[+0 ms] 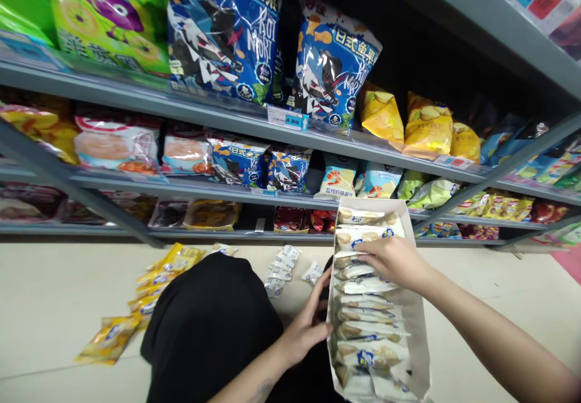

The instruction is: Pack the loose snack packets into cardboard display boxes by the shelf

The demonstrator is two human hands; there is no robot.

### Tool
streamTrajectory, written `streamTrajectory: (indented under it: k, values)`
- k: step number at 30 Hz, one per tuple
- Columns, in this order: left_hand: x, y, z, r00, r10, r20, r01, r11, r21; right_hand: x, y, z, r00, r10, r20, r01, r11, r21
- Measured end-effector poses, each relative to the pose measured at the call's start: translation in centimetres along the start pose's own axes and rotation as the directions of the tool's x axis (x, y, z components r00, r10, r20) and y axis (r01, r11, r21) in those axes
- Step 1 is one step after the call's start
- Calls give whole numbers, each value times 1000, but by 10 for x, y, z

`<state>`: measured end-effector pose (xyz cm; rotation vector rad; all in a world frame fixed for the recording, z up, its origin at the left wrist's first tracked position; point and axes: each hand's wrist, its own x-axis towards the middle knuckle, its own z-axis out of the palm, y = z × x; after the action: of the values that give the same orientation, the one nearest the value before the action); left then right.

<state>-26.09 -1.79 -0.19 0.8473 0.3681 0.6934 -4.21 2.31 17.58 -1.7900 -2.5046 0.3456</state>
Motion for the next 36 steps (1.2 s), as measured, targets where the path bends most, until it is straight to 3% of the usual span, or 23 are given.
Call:
streamTrajectory:
  k: [3,6,10,12,15,19,23,27,29,31,33,36]
  values:
    - [-2,-1,1,1000,-10,0,10,1000,13,8,12,6,997,71,-2,-71,994,85]
    - [-1,-2,1,1000,-6,-15,6,1000,5,5,10,-1,999,46,-23,-42,985,165]
    - [-1,-3,0,1000,17,-18,-17,1000,4,-18,-5,-15,989,-57,-136,62,998,28]
    - [-1,-3,-1,1000,16,-11,-16,1000,0,-26,-8,-18,995,-96,-22,94,992,-79]
    - [-2,-2,-1,1000,4,-11,-5,1000,-12,-24,-4,-15,991,-49,127,67,988,-142]
    - [-2,-2,1,1000,-9,-24,9,1000,4,-8,2,-3,1000,-11,-18,11,1000,-11]
    - [-1,-4,2,999,-17,-47,19,1000,25,-6,-6,-2,996,-56,75,57,998,-13]
    - [-1,-7,-1,999,-16,-52,18,999,32,-26,-23,-16,984,-173,-50,170,984,-53]
    - [-2,-9,-4,999,-22,-42,23,999,34,-34,-29,-20,978,-197,63,201,978,-61]
    - [-2,-11,-6,999,-26,-30,26,999,30,-34,-30,-17,969,-142,203,161,984,-80]
    - [-1,-13,-7,999,-25,-22,25,999,25,-28,-27,-8,962,-53,267,86,990,-113]
    - [-1,-16,-8,999,-24,-29,24,1000,3,-15,-19,9,983,47,175,-26,992,-121]
